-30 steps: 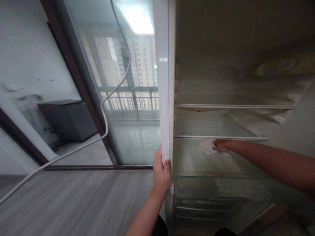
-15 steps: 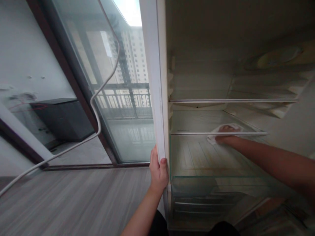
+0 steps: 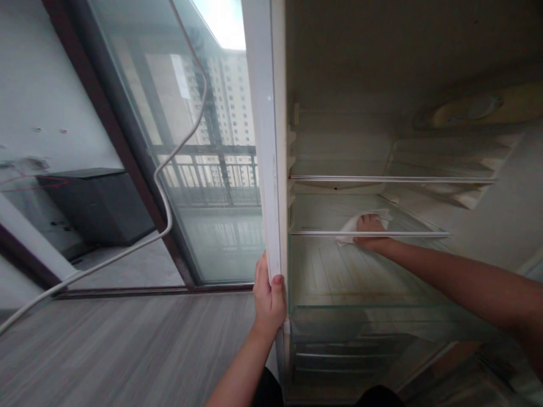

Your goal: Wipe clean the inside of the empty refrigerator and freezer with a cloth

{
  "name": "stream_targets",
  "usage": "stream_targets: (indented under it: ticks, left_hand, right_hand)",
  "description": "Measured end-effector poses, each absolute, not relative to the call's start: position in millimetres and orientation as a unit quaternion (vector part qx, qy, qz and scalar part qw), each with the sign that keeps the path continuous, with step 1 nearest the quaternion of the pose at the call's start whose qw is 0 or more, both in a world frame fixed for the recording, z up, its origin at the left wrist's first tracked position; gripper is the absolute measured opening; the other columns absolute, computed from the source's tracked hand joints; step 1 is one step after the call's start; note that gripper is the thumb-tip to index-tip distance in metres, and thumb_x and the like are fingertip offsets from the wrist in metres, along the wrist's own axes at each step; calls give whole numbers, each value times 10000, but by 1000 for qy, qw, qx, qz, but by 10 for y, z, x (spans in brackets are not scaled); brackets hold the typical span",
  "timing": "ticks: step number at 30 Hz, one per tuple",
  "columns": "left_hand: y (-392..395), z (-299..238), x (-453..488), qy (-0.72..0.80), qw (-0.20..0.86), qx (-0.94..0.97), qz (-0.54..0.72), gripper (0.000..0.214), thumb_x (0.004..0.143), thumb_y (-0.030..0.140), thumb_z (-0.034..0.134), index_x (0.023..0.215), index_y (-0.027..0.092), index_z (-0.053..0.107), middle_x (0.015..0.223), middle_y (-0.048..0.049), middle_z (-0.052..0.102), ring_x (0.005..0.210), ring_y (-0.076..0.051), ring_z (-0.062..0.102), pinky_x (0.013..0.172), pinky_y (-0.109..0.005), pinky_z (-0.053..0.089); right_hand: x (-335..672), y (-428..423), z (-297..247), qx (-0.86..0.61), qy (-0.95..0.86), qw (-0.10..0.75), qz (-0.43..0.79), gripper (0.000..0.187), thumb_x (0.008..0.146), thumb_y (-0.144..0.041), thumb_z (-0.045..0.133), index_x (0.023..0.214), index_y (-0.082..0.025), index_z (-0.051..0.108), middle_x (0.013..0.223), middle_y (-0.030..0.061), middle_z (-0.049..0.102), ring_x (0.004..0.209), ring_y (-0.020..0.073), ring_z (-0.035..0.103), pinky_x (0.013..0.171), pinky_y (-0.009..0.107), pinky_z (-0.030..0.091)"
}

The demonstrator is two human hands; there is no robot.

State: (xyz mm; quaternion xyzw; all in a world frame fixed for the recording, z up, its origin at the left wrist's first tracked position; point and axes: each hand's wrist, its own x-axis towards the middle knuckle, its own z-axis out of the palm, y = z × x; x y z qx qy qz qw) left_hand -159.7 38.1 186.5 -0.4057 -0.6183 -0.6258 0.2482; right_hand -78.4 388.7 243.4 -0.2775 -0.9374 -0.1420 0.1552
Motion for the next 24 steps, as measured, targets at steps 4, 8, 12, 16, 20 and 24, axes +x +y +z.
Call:
stream_targets:
  ticks: [4, 8, 12, 16, 20, 24]
  left_hand:
    - [386, 1869, -1594, -619, 244, -400, -630, 559, 1019, 528, 326, 1428, 191, 503, 1255, -146, 620, 1168, -282, 574, 1001, -434, 451]
    - [379, 1871, -1590, -618, 245, -403, -629, 576, 1018, 530, 328, 1458, 189, 476, 1265, -153, 614, 1183, -288, 567, 1014, -441, 441]
    - [368, 1884, -1581, -625, 240, -403, -623, 582, 1020, 522, 326, 1467, 174, 457, 1277, -163, 604, 1191, -288, 560, 1015, -440, 439]
    - [368, 1881, -1580, -635, 240, -397, -618, 604, 1012, 550, 316, 1440, 156, 479, 1227, -163, 622, 1167, -291, 573, 988, -431, 456]
    - [372, 1865, -1583, -634, 248, -397, -616, 583, 1016, 528, 325, 1449, 165, 467, 1244, -162, 621, 1163, -288, 577, 975, -428, 464]
    - [373, 1866, -1582, -631, 255, -401, -613, 576, 1019, 515, 324, 1455, 166, 463, 1254, -164, 618, 1163, -287, 577, 971, -430, 465]
  right_hand:
    - [-938, 3612, 2454, -161, -962, 136, -174, 384, 803, -264, 620, 1139, -77, 617, 1253, 243, 540, 1175, 378, 482, 989, 479, 418]
    - [-1080, 3408, 2434, 42, -976, 147, -153, 498, 795, -232, 597, 1276, -106, 586, 1321, 196, 526, 1181, 331, 477, 1054, 480, 396]
    - [-1208, 3314, 2459, 198, -961, 127, -146, 823, 762, -196, 636, 1538, -246, 366, 1593, 122, 329, 1413, 373, 299, 1148, 608, 263]
    - [-1383, 3153, 2456, 163, -970, 125, -128, 628, 821, -288, 666, 1435, -296, 532, 1627, 99, 285, 1484, 434, 177, 1148, 679, 216]
    - [-1565, 2907, 2290, 169, -975, 101, -107, 564, 855, -354, 630, 1366, -118, 597, 1535, 199, 420, 1444, 405, 314, 1199, 555, 265]
    - [-1653, 2860, 2147, 128, -988, 76, -46, 625, 858, -349, 606, 1422, -88, 541, 1518, 203, 454, 1432, 388, 361, 1220, 536, 258]
